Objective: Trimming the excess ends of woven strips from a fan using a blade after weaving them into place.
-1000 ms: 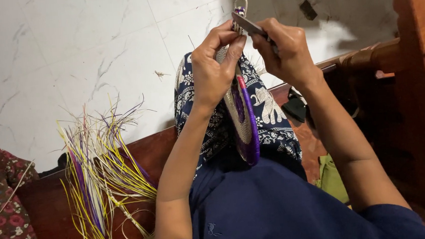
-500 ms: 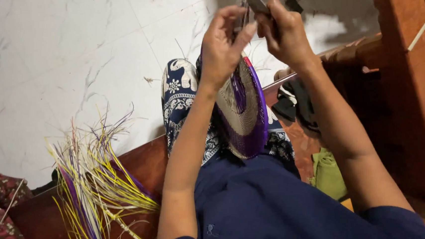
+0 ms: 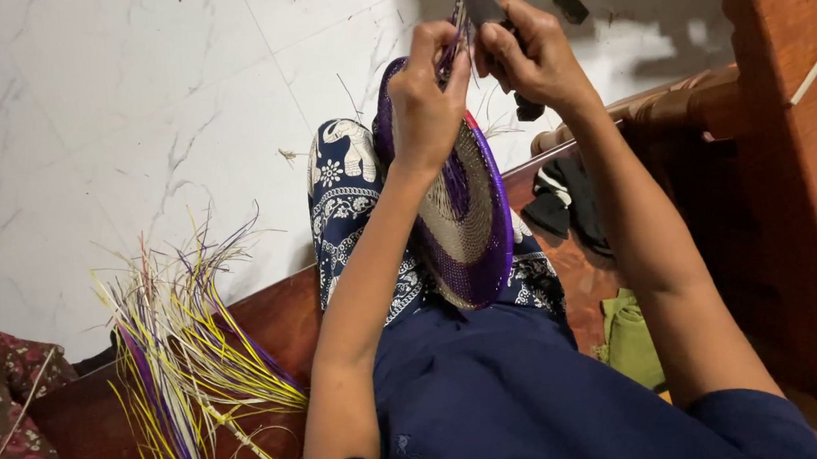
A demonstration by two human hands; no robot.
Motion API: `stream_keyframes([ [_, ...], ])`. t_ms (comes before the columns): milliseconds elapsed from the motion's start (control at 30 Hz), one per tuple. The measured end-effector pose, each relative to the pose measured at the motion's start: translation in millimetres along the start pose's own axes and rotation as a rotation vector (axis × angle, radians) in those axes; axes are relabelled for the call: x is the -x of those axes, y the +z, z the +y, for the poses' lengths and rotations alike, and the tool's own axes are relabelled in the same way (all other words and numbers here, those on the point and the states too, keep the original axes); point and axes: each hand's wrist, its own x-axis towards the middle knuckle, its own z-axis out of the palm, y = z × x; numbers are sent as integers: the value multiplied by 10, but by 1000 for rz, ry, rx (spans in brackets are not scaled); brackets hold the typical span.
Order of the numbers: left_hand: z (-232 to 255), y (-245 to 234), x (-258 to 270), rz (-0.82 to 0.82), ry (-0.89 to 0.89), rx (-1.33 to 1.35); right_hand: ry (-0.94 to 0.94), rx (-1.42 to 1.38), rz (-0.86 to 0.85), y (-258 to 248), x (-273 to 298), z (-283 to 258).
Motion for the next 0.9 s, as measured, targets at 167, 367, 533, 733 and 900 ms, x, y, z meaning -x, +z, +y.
stream_keyframes([
  [167,-123,99,-11,87,158,-61,-19,134,81,70,70,5],
  [367,6,192,4,192,-123,265,-70,555,243,193,177,-49],
  [533,2,153,40,38,-90,252,44,232,293,237,194,60],
  [733,-177,219,68,-15,62,-4,198,-51,287,235,193,-124],
  [900,-278,348,90,78,88,-49,141,-34,281,206,198,-89],
])
